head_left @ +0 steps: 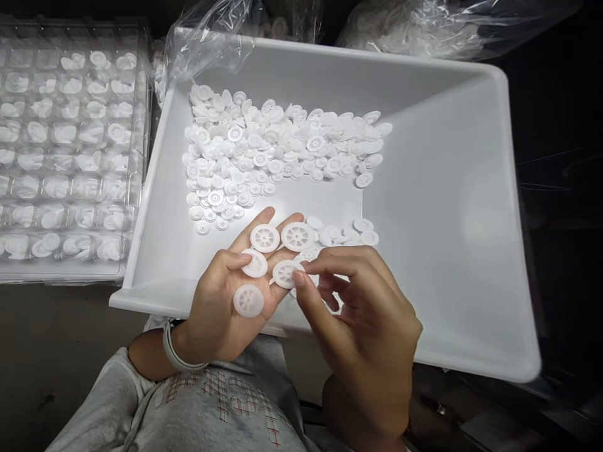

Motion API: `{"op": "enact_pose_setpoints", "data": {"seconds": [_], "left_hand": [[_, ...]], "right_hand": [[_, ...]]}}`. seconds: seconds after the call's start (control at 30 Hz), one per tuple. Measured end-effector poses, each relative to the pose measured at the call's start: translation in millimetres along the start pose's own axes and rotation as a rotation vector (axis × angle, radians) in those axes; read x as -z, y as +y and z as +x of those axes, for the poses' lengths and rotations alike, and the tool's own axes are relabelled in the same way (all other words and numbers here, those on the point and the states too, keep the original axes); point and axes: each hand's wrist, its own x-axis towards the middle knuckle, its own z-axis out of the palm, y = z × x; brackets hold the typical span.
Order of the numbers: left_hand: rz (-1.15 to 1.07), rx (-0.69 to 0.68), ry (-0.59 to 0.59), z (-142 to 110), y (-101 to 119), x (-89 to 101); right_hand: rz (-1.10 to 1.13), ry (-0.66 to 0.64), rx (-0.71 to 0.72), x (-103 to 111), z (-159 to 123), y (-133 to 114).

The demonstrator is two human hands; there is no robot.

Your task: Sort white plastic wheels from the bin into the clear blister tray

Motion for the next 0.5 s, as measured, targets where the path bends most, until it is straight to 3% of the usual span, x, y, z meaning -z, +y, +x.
{"op": "enact_pose_setpoints", "data": {"seconds": [0.13,0.3,0.5], "left_hand": [[-0.003,-0.001,0.005,0.2,0.3,1.2],[0.01,0.005,0.006,0.4,0.4,1.5],[0.02,0.001,0.004,0.6,0.4,0.5]], "right_hand": [[0.059,-0.014,-0.052,0.4,-1.8,2.4],[0.061,-0.078,-0.009,2.7,-4.0,0.9],[0.002,-0.05,-0.018,2.7,-3.9,0.0]]}}
